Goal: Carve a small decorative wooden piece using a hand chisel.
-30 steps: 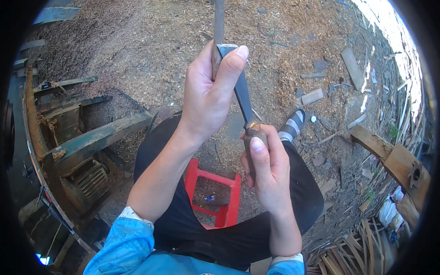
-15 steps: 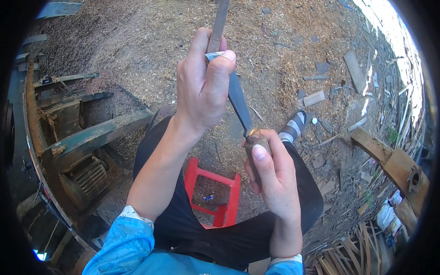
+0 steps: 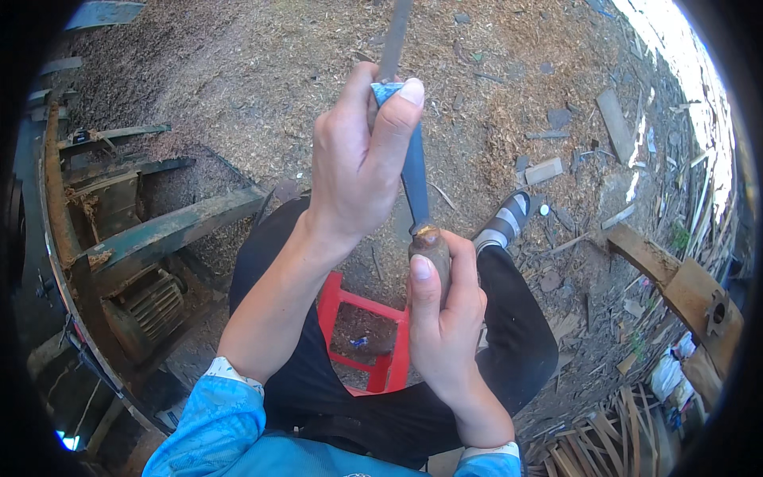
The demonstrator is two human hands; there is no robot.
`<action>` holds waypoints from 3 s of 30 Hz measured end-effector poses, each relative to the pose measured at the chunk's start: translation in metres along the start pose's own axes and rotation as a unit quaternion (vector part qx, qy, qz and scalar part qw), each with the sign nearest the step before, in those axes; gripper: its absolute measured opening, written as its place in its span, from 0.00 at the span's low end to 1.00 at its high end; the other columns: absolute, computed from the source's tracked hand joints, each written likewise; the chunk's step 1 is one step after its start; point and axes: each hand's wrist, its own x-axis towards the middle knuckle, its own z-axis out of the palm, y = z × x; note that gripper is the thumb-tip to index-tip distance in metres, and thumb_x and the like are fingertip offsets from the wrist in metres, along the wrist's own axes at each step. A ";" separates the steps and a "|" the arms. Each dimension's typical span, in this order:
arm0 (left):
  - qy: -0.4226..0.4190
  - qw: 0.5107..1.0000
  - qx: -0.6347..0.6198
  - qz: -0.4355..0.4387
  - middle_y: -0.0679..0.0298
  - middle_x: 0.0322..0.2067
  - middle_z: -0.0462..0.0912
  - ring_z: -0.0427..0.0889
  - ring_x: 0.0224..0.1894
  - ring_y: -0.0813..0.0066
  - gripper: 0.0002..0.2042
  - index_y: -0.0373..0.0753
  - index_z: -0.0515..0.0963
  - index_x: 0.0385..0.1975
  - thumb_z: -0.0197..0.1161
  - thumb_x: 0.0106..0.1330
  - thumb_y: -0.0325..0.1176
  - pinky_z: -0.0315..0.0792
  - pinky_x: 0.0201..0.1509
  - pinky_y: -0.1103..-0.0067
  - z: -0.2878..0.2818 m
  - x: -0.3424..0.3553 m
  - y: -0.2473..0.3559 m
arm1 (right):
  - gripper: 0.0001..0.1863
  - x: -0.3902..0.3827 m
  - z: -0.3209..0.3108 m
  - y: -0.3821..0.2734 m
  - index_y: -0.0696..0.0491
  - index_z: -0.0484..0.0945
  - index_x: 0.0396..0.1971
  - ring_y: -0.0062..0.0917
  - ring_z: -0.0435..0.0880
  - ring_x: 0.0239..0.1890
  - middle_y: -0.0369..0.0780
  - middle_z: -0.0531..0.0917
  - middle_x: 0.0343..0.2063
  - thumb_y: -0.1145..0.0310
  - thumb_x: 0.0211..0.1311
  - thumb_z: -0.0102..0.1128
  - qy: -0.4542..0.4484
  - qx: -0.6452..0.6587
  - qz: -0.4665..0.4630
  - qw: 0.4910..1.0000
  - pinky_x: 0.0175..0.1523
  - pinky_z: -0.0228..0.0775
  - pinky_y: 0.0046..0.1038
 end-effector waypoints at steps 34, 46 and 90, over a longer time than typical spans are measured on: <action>0.041 0.996 0.071 0.036 0.68 0.17 0.72 0.72 0.20 0.80 0.13 0.37 0.71 0.37 0.58 0.75 0.42 0.66 0.25 0.77 -0.001 0.008 -0.021 | 0.22 0.019 -0.032 -0.018 0.56 0.73 0.50 0.09 0.63 0.14 0.30 0.69 0.18 0.50 0.80 0.46 -0.121 0.111 0.127 0.978 0.19 0.53 0.15; 0.082 0.994 0.066 0.014 0.61 0.17 0.71 0.76 0.17 0.69 0.11 0.35 0.66 0.30 0.58 0.72 0.33 0.70 0.22 0.69 0.003 0.008 -0.008 | 0.20 0.019 -0.010 -0.015 0.56 0.74 0.49 0.08 0.63 0.16 0.29 0.69 0.18 0.52 0.80 0.48 -0.062 0.086 0.096 0.990 0.20 0.52 0.14; 0.050 0.998 0.033 0.027 0.70 0.18 0.71 0.70 0.20 0.84 0.16 0.39 0.72 0.33 0.61 0.74 0.46 0.63 0.24 0.78 0.001 0.010 -0.024 | 0.19 0.024 -0.024 -0.023 0.55 0.74 0.48 0.08 0.61 0.15 0.28 0.68 0.17 0.53 0.80 0.48 -0.098 0.088 0.124 0.984 0.19 0.51 0.14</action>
